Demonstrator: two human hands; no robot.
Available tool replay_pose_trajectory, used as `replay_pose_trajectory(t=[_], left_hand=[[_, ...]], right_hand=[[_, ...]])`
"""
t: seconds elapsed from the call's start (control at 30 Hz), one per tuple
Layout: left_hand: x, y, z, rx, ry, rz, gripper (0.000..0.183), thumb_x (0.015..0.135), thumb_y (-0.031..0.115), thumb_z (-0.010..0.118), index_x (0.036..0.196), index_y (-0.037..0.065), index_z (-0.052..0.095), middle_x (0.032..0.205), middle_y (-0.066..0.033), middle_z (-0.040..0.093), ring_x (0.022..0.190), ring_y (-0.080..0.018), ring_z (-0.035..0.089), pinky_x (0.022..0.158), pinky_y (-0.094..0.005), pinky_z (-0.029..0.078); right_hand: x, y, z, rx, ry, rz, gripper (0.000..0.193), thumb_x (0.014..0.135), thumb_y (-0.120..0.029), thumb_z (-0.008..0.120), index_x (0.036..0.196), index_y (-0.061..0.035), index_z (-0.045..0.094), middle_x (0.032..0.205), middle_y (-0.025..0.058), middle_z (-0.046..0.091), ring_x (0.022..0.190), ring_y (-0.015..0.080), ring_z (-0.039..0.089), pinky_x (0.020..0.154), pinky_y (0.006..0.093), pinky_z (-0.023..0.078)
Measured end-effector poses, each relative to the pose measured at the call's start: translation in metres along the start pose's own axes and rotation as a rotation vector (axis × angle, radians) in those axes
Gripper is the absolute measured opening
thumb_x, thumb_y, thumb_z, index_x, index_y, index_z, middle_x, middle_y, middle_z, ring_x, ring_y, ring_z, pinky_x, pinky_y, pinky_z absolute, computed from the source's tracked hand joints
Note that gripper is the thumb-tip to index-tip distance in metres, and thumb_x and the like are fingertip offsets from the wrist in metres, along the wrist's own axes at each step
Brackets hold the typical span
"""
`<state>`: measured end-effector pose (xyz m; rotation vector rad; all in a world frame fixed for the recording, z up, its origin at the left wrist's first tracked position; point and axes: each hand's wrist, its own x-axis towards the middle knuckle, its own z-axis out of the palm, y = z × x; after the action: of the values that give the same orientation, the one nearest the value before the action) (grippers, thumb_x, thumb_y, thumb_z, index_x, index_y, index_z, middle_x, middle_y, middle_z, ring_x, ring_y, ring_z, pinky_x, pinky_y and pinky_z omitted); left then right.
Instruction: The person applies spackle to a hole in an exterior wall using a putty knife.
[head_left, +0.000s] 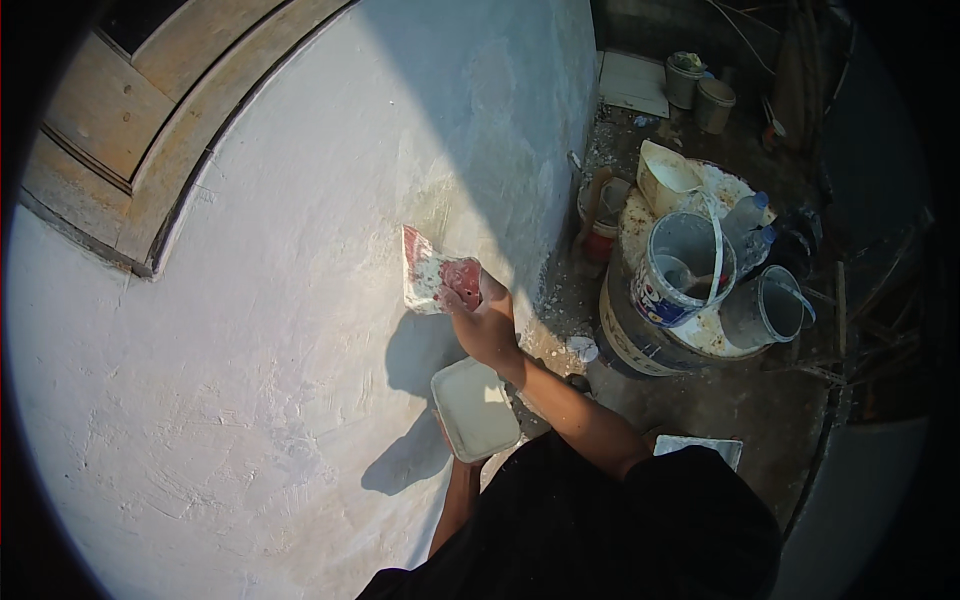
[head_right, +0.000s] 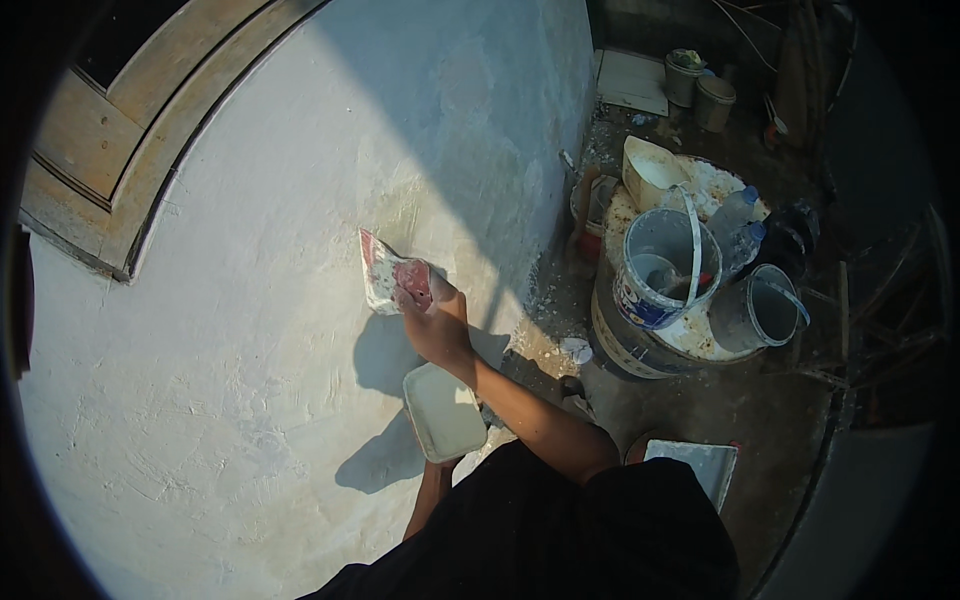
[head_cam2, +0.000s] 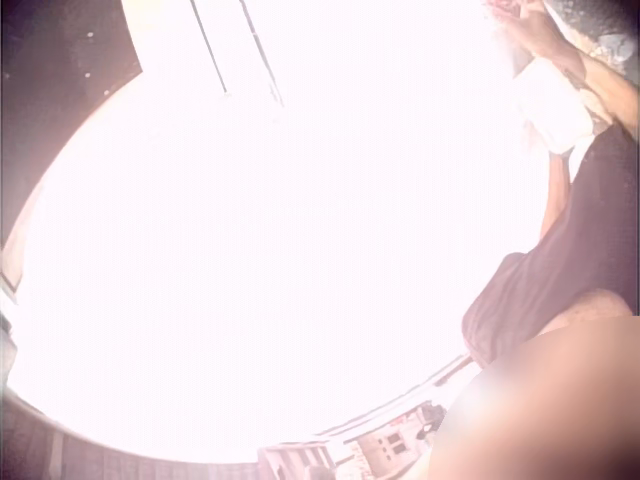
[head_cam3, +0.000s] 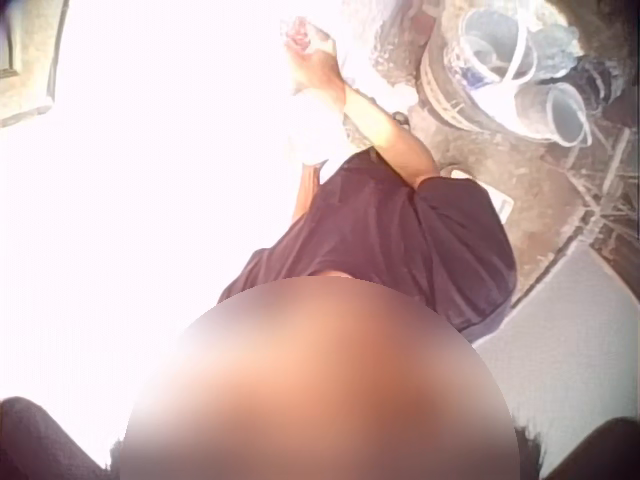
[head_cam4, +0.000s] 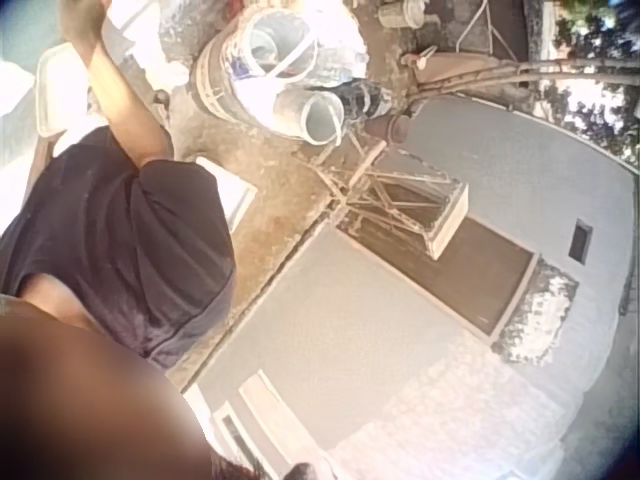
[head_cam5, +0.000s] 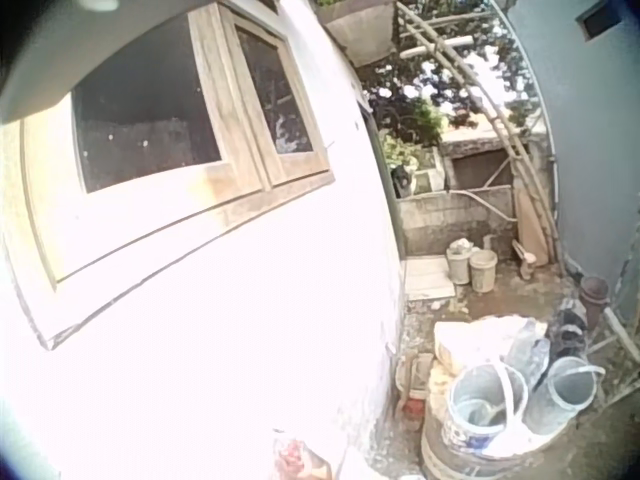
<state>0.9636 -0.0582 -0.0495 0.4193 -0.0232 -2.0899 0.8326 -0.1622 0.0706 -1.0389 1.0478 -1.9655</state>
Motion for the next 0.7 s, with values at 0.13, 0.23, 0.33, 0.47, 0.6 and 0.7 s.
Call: replay_pose_trajectory(t=[0.13, 0.23, 0.33, 0.47, 0.6, 0.7], left_hand=[[-0.005, -0.004, 0.005, -0.055, 0.032, 0.02, 0.094, 0.077, 0.074, 0.044, 0.145, 0.013, 0.022, 0.139, -0.0258, 0.033, 0.115, -0.045, 0.046, 0.089, -0.0536, 0.048], [0.004, 0.007, -0.023, -0.034, 0.021, 0.032, 0.094, 0.077, 0.074, 0.044, 0.144, 0.013, 0.022, 0.139, -0.0258, 0.033, 0.115, -0.0449, 0.046, 0.089, -0.0535, 0.048], [0.014, 0.014, -0.049, 0.069, -0.032, 0.023, 0.094, 0.077, 0.074, 0.045, 0.144, 0.013, 0.022, 0.139, -0.0257, 0.032, 0.116, -0.0449, 0.045, 0.09, -0.0534, 0.048], [0.018, 0.013, -0.063, 0.201, -0.099, 0.003, 0.093, 0.077, 0.073, 0.046, 0.144, 0.013, 0.023, 0.139, -0.0256, 0.032, 0.117, -0.0448, 0.045, 0.091, -0.0533, 0.047], [0.017, 0.005, -0.05, 0.144, -0.099, 0.027, 0.093, 0.077, 0.073, 0.046, 0.144, 0.013, 0.023, 0.139, -0.026, 0.032, 0.117, -0.0447, 0.045, 0.091, -0.0535, 0.047], [0.017, 0.005, -0.052, 0.171, -0.091, 0.04, 0.093, 0.077, 0.074, 0.044, 0.144, 0.013, 0.023, 0.139, -0.0264, 0.032, 0.117, -0.0444, 0.045, 0.09, -0.0535, 0.047]], right_hand=[[0.047, 0.058, -0.04, -0.002, 0.136, 0.202, 0.023, 0.086, 0.002, 0.056, 0.108, 0.0035, 0.055, 0.1, 0.0081, 0.062, 0.087, 0.0119, 0.059, 0.078, 0.0252, 0.047], [0.07, 0.067, -0.035, 0.024, 0.193, 0.278, 0.026, 0.082, 0.004, 0.057, 0.108, 0.0039, 0.056, 0.099, 0.008, 0.063, 0.087, 0.0132, 0.06, 0.079, 0.0262, 0.047], [0.083, 0.074, -0.031, 0.145, 0.176, 0.319, 0.029, 0.08, 0.005, 0.057, 0.109, 0.0042, 0.057, 0.1, 0.0082, 0.064, 0.088, 0.0145, 0.061, 0.079, 0.0267, 0.047], [0.086, 0.075, -0.03, 0.262, 0.135, 0.352, 0.023, 0.083, 0.005, 0.056, 0.106, 0.0028, 0.057, 0.097, 0.0071, 0.063, 0.083, 0.0126, 0.059, 0.076, 0.0262, 0.047], [0.087, 0.053, -0.026, 0.296, 0.103, 0.331, 0.022, 0.083, 0.004, 0.056, 0.106, 0.0026, 0.058, 0.096, 0.0056, 0.063, 0.082, 0.0114, 0.058, 0.074, 0.0254, 0.047], [0.091, 0.048, -0.023, 0.299, 0.065, 0.317, 0.022, 0.083, 0.004, 0.056, 0.106, 0.0025, 0.058, 0.095, 0.0046, 0.062, 0.081, 0.0105, 0.058, 0.074, 0.025, 0.047]])
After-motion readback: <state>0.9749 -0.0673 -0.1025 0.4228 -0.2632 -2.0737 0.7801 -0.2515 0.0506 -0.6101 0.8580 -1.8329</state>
